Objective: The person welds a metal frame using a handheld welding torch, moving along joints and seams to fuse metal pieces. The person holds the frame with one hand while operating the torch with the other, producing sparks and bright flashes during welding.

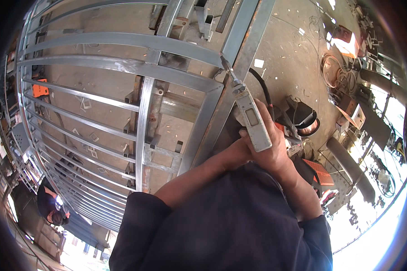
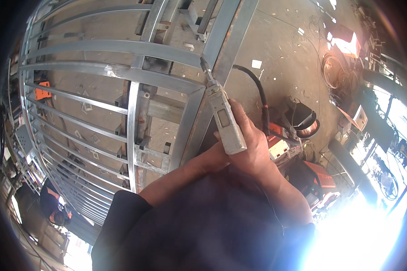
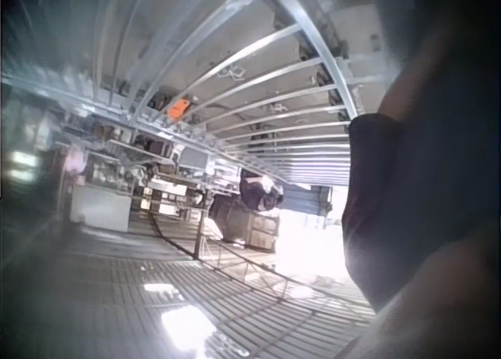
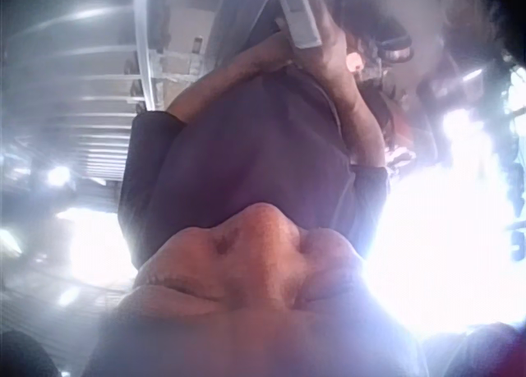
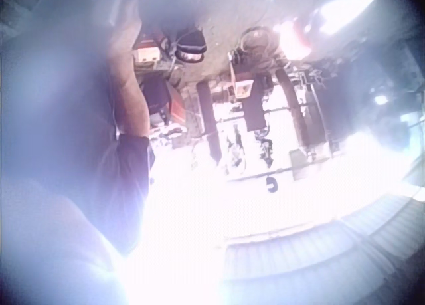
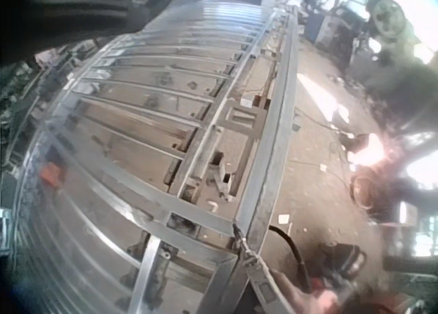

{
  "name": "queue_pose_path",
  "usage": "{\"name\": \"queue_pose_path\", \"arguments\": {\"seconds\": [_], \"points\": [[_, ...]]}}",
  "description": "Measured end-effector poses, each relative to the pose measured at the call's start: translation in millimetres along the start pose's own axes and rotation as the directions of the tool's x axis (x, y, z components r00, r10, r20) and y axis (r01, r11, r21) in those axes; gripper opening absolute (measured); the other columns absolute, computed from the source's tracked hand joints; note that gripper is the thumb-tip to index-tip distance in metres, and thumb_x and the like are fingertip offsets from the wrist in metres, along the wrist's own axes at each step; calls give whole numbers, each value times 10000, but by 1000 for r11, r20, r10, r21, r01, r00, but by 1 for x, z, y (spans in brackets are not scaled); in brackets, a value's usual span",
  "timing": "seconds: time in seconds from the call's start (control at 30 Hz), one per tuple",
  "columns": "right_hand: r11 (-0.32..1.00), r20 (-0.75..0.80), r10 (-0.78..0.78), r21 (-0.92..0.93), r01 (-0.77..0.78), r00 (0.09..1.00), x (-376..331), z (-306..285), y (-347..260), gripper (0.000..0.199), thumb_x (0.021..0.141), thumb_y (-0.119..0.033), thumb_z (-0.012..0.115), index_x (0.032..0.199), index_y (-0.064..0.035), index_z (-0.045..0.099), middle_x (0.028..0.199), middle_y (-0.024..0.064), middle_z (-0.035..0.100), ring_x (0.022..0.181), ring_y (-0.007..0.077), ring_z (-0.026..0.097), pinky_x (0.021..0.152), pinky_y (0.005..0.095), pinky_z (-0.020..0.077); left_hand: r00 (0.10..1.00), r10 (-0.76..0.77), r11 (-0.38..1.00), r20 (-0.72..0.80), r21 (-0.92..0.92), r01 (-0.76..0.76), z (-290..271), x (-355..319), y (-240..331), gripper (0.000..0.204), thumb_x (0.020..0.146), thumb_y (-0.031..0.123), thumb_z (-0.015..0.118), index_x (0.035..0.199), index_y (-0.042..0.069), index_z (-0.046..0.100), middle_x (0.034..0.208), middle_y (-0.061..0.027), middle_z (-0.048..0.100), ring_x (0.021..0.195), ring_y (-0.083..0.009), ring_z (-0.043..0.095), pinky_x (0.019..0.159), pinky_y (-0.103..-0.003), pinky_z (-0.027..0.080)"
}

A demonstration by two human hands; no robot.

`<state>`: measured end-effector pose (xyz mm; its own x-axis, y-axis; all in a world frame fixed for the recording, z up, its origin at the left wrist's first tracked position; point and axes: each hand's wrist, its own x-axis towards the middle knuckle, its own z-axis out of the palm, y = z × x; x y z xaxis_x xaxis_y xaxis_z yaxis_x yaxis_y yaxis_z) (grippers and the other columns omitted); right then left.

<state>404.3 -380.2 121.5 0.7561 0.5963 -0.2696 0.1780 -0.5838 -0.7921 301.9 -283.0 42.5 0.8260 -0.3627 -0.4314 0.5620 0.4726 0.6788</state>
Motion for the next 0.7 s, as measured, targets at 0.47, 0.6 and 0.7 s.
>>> {"name": "queue_pose_path", "arguments": {"seconds": [0.47,0.6,0.7], "points": [[987,-15,126,-103,-127,992,-6,25,-18,872,889,-97,847,1624,-6,388,1384,262,687,1193,422,736,908,455,627,994,12,999,109,48,-17,-27,-12,-17,507,1002,65,715,1489,44,573,1491,-106,624,1406,-220,565,1155,-404,474],[985,-35,82,-148,-87,996,-5,27,-19,870,889,-116,857,1618,-5,395,1345,264,702,1137,432,751,867,463,633,993,-9,1000,121,1,9,-28,-13,-21,540,990,55,729,1503,44,559,1516,-110,601,1423,-228,545,1159,-414,469],[979,-30,88,-183,-92,996,-4,27,-23,862,895,-123,853,1615,2,395,1323,270,709,1126,432,754,857,463,633,990,-38,982,136,-179,62,-26,-12,-25,559,986,53,736,1512,49,547,1514,-104,594,1409,-227,549,1152,-418,473]]}}
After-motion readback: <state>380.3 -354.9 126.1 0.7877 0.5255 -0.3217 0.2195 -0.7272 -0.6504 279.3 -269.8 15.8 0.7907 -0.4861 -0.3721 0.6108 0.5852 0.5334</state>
